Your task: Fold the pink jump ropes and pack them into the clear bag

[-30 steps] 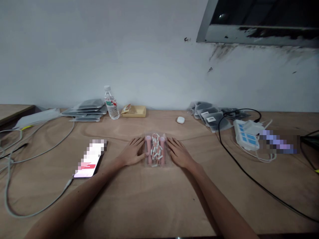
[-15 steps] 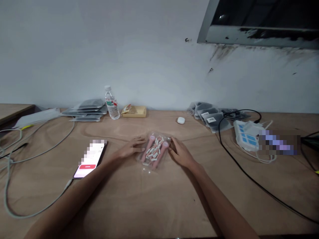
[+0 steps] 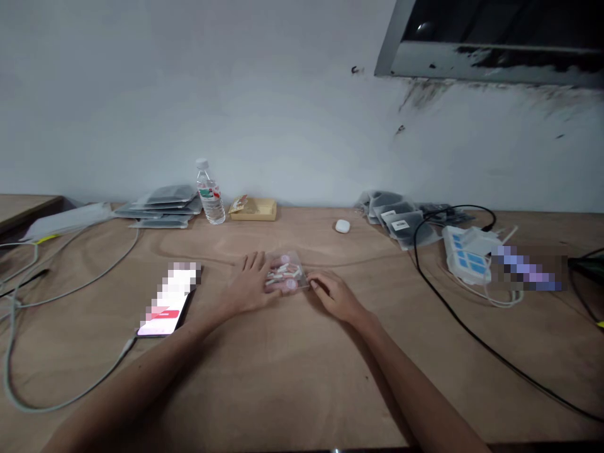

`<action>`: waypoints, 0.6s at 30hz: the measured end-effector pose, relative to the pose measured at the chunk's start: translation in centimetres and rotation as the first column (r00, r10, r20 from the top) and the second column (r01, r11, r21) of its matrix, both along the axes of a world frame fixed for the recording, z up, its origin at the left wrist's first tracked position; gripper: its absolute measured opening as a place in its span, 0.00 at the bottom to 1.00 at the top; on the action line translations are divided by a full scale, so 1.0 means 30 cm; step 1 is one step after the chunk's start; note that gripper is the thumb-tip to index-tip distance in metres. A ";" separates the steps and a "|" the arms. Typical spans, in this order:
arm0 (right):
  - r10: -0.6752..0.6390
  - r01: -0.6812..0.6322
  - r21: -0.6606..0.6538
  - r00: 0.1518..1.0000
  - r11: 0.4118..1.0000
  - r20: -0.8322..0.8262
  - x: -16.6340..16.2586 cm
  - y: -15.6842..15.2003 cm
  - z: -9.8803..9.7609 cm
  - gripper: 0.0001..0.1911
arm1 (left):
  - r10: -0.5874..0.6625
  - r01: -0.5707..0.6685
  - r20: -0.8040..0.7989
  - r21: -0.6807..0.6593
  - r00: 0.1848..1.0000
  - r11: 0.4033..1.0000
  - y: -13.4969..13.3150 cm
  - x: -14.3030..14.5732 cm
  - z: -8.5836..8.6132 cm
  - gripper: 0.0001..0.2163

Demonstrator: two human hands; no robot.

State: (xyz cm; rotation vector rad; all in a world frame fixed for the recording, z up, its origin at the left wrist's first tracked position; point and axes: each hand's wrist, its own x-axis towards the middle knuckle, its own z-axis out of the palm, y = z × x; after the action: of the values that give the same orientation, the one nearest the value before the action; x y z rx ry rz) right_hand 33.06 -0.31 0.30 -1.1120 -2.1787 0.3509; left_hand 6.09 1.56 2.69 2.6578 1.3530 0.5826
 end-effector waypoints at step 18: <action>0.034 -0.037 0.026 0.995 0.999 0.098 0.002 -0.003 0.004 0.26 | -0.085 0.095 -0.136 0.068 0.987 0.993 0.040 -0.041 -0.030 0.38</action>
State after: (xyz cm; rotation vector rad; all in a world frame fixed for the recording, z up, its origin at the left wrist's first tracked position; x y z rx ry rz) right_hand 33.13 -0.40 0.40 -1.0966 -2.2842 0.2863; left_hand 4.87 2.77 1.81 2.8463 1.2573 0.4613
